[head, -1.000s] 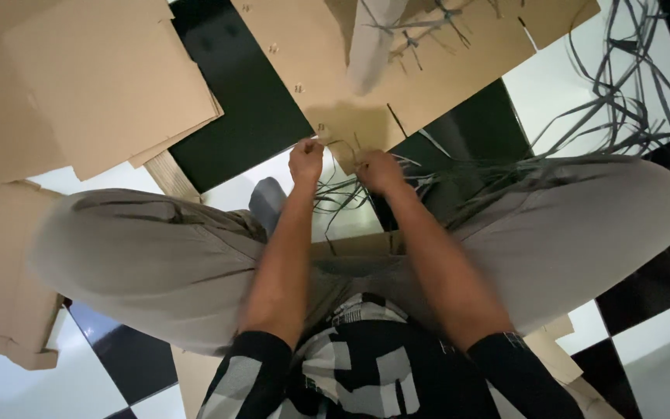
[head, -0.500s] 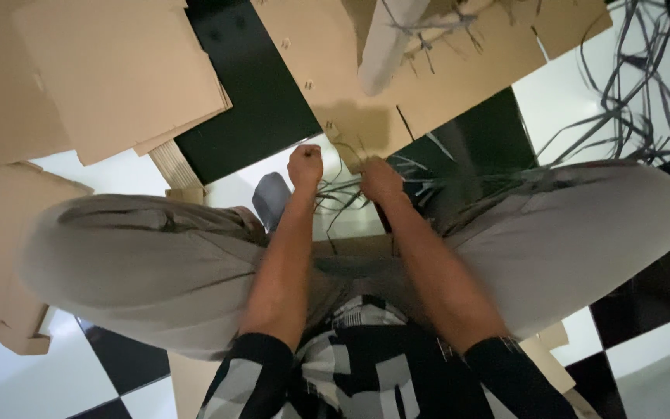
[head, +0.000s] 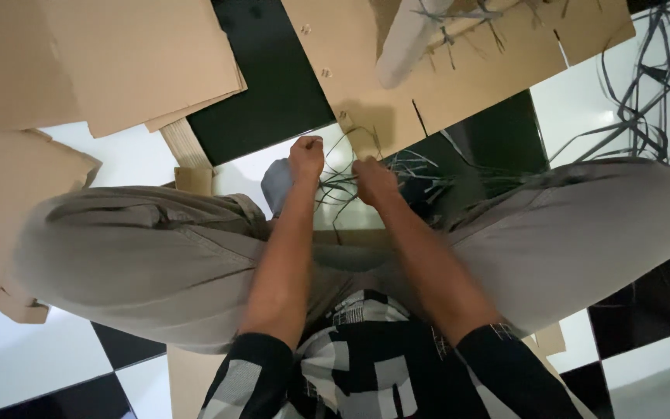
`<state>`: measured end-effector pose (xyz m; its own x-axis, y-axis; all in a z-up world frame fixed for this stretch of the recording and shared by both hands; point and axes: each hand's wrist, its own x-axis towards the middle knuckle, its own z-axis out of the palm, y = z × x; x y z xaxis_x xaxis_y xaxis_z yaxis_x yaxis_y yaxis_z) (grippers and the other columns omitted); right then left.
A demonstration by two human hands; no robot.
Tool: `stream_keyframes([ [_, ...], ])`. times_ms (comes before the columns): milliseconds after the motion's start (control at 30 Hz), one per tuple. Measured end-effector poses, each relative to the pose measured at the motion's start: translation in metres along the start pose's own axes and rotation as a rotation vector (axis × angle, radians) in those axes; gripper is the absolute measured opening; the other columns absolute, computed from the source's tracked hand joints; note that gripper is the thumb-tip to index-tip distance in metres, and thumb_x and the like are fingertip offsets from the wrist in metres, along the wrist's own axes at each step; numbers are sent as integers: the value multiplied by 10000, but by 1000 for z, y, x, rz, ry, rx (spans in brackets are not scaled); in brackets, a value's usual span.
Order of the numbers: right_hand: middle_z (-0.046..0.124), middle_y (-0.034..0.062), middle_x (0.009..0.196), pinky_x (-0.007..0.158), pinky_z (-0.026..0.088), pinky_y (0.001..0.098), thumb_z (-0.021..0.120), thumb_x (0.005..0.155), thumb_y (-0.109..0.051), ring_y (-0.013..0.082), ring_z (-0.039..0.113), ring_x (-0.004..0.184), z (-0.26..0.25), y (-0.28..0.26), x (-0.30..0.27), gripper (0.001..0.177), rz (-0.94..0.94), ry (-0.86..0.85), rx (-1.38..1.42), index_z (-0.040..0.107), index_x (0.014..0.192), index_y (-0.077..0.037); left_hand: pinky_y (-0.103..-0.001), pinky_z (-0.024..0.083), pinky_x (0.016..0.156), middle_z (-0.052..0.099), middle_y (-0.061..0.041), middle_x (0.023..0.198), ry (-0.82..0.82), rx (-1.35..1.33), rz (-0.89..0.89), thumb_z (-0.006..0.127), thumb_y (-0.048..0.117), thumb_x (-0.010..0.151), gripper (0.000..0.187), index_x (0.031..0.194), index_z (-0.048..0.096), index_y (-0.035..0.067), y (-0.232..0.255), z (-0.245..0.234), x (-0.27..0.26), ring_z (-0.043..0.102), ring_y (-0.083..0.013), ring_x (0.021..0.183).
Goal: Wrapping a wooden furniture leg with protective paper and securing it with plastic ties
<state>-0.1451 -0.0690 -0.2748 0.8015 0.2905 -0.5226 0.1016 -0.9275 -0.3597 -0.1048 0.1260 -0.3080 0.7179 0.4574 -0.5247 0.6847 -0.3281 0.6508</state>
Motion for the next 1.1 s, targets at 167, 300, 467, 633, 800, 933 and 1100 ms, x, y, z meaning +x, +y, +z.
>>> stream_keyframes([
  [167,564,122,965,756,589,491,715,891,-212,374,672,978,17,11,6,130,-156,132,-233,631,918,-116,-469,541,951,768,-81,1001,14,-137,29,664,257,933,198,1069,799,207,-10,-2,1,703,-343,1069],
  [300,650,269,877,706,562,610,514,984,-269,497,705,907,-11,-8,0,331,16,94,157,657,914,21,-418,551,777,729,-109,888,17,-204,73,663,225,950,181,1057,783,141,-3,-16,-8,702,-255,858],
  [467,724,228,1085,946,540,562,656,880,-406,468,672,1108,-66,-5,7,415,74,40,431,749,1055,-42,-369,579,721,746,-90,852,-100,-293,78,650,288,979,227,1057,777,117,19,-22,-24,731,-218,786],
  [633,726,93,781,726,581,386,599,904,-299,247,723,777,-75,6,12,271,73,150,800,774,844,-101,-326,596,633,729,-86,777,-247,-301,73,730,452,935,349,994,796,114,36,-16,-42,706,-181,678],
  [800,709,221,899,801,542,469,696,925,-367,335,699,895,-72,25,19,334,69,224,873,736,966,-38,-309,642,691,754,-149,964,-524,-444,39,748,333,915,398,1172,731,30,72,-19,-68,724,-184,764],
  [933,705,189,770,728,525,450,708,925,-344,316,682,777,-109,-5,-17,353,37,202,867,674,819,-9,-306,634,727,751,-153,1025,-499,-544,66,782,274,899,378,1178,722,26,72,0,-55,708,-188,801],
  [1100,687,235,1083,834,530,514,719,993,-251,345,678,1055,-75,33,-10,419,157,201,1223,638,1266,55,-391,607,867,726,-125,1026,-523,-693,81,818,243,892,311,1120,737,48,88,4,-58,729,-235,923],
])
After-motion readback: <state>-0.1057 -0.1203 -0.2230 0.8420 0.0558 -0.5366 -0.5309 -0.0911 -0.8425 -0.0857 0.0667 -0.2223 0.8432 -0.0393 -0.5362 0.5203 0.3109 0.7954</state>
